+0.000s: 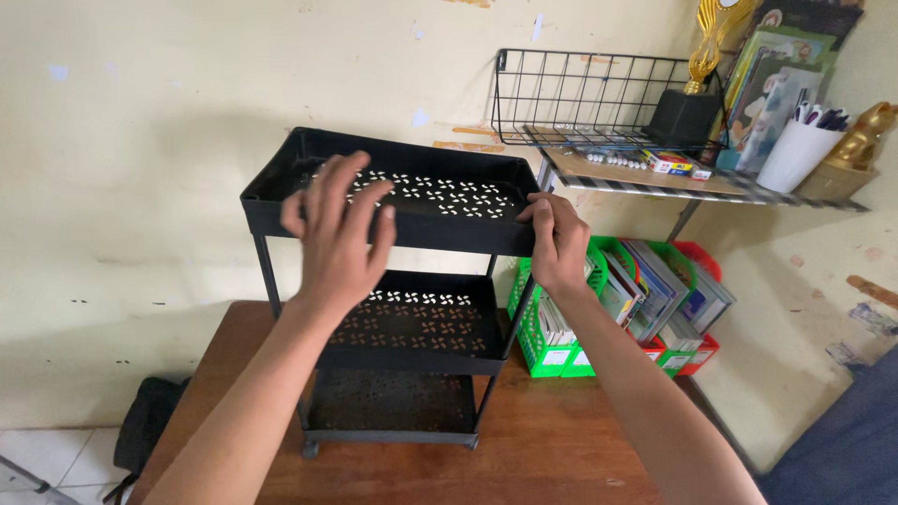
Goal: The person assembles a three-tier black plastic rolling shelf by inserting vertical poles into the base and attaching perforated trays to each level. The person secures the trays by snapping them onto the poles and adjusts their positions to ensure stability.
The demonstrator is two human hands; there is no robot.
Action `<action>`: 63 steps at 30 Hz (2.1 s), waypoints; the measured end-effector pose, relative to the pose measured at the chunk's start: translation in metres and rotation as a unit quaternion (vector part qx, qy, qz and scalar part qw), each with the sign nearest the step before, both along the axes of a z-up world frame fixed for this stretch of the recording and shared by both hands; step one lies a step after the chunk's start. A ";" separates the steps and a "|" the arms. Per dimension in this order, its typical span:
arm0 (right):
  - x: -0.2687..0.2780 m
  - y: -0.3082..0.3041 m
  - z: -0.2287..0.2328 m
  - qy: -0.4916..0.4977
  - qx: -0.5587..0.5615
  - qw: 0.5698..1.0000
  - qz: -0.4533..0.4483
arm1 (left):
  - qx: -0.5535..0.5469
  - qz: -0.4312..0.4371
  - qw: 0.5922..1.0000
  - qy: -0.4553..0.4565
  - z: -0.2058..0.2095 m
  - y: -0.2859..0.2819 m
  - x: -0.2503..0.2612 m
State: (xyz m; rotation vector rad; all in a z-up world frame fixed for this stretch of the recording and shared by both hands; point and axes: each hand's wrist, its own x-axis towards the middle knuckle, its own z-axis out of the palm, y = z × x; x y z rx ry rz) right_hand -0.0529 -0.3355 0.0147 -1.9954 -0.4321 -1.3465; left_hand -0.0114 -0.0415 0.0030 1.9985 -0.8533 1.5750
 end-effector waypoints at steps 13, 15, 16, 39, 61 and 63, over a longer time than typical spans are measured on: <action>-0.051 0.033 0.005 -0.013 -0.091 0.996 -0.019 | 0.033 -0.172 0.978 0.117 0.004 -0.040 -0.028; -0.056 0.039 0.004 -0.034 -0.112 0.993 -0.001 | 0.023 -0.172 0.977 0.123 0.007 -0.035 -0.026; -0.057 0.042 0.004 -0.045 -0.122 0.992 0.007 | 0.018 -0.172 0.977 0.126 0.008 -0.033 -0.026; -0.078 0.037 0.042 -0.073 -0.164 0.978 0.105 | -0.106 -0.440 0.848 0.276 -0.002 0.050 0.045; 0.038 0.015 0.030 0.113 -0.162 0.980 0.018 | 0.244 -0.107 0.866 0.424 0.084 0.056 -0.080; 0.033 0.009 0.034 0.104 -0.195 0.975 -0.013 | 0.258 -0.156 0.823 0.481 0.095 0.056 -0.074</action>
